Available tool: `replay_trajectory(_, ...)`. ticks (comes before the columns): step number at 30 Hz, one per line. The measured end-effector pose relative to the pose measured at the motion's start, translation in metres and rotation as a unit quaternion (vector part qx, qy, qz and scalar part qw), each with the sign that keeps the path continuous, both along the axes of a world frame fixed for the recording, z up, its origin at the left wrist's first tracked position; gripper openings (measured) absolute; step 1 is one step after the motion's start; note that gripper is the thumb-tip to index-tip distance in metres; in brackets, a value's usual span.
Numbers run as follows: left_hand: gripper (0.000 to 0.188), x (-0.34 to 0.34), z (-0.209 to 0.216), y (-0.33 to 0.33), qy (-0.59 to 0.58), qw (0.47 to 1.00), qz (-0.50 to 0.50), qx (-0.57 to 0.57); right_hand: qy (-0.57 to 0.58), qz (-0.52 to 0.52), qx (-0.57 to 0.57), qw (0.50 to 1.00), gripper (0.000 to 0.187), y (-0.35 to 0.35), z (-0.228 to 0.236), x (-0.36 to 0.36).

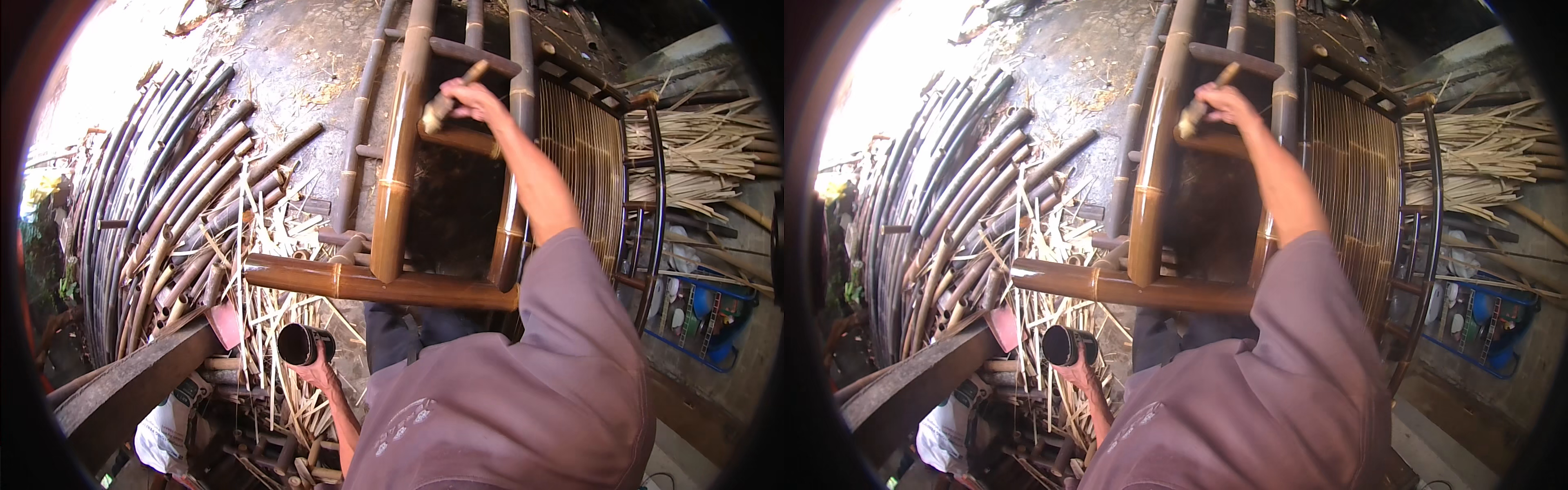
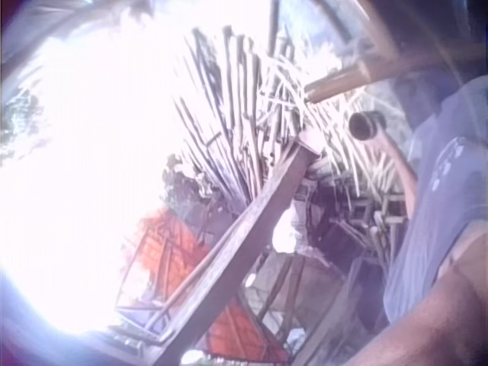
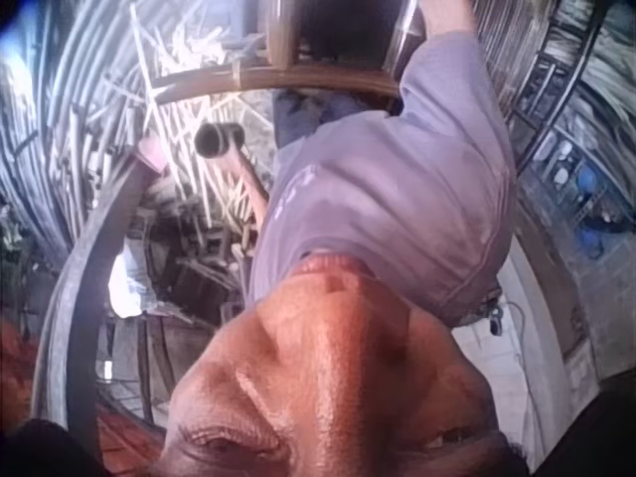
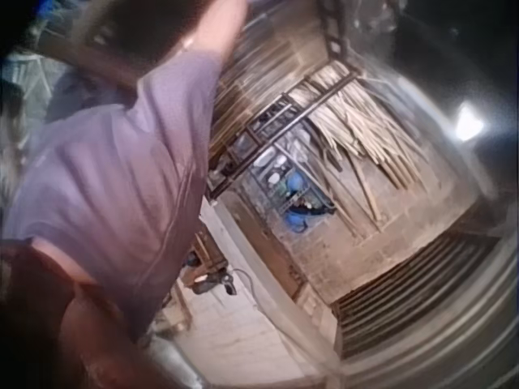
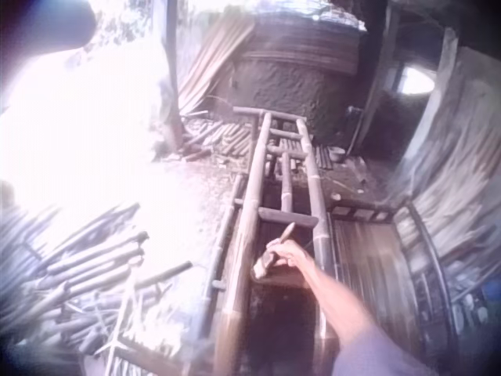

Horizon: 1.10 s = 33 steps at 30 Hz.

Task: The person prepares a varnish mixture by pouring liquid from a bottle into a can and stirring it. They then apply the varnish to a bamboo chair using a brush, covering the frame and legs.

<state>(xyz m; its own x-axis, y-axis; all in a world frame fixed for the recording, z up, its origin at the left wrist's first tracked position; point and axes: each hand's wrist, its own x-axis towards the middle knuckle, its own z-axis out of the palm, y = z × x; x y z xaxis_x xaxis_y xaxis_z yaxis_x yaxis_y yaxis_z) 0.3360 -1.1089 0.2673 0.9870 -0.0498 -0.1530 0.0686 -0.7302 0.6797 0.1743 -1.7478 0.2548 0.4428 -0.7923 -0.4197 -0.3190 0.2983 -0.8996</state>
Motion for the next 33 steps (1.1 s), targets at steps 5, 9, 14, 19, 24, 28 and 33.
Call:
replay_trajectory(5,0.096,-0.003,-0.023,0.009,0.005,1.000,0.017,0.005,0.461,0.095,-0.274,0.839,0.032,-0.009,0.018,-0.020)
replay_trajectory(9,0.100,-0.003,-0.018,0.005,0.013,1.000,0.011,-0.016,0.146,-0.067,-0.106,0.981,0.036,0.054,0.025,0.047)
replay_trajectory(14,0.098,0.000,-0.009,0.004,0.015,0.999,0.029,-0.012,0.514,0.129,-0.287,0.798,0.033,-0.010,0.011,-0.057)
replay_trajectory(19,0.092,-0.004,-0.014,-0.001,0.013,0.998,0.058,-0.008,0.145,0.056,-0.238,0.959,0.014,0.039,0.025,-0.095)
replay_trajectory(24,0.094,-0.004,-0.022,0.000,0.016,0.998,0.047,-0.037,0.207,0.004,-0.205,0.957,0.016,0.083,0.037,-0.079)
replay_trajectory(28,0.092,-0.001,-0.019,0.001,0.012,0.999,0.051,-0.014,0.274,-0.073,-0.279,0.918,0.019,0.059,0.017,-0.100)
replay_trajectory(33,0.093,-0.003,-0.014,0.008,0.021,0.997,0.041,-0.066,0.142,-0.091,-0.470,0.866,0.012,0.151,0.014,-0.027)
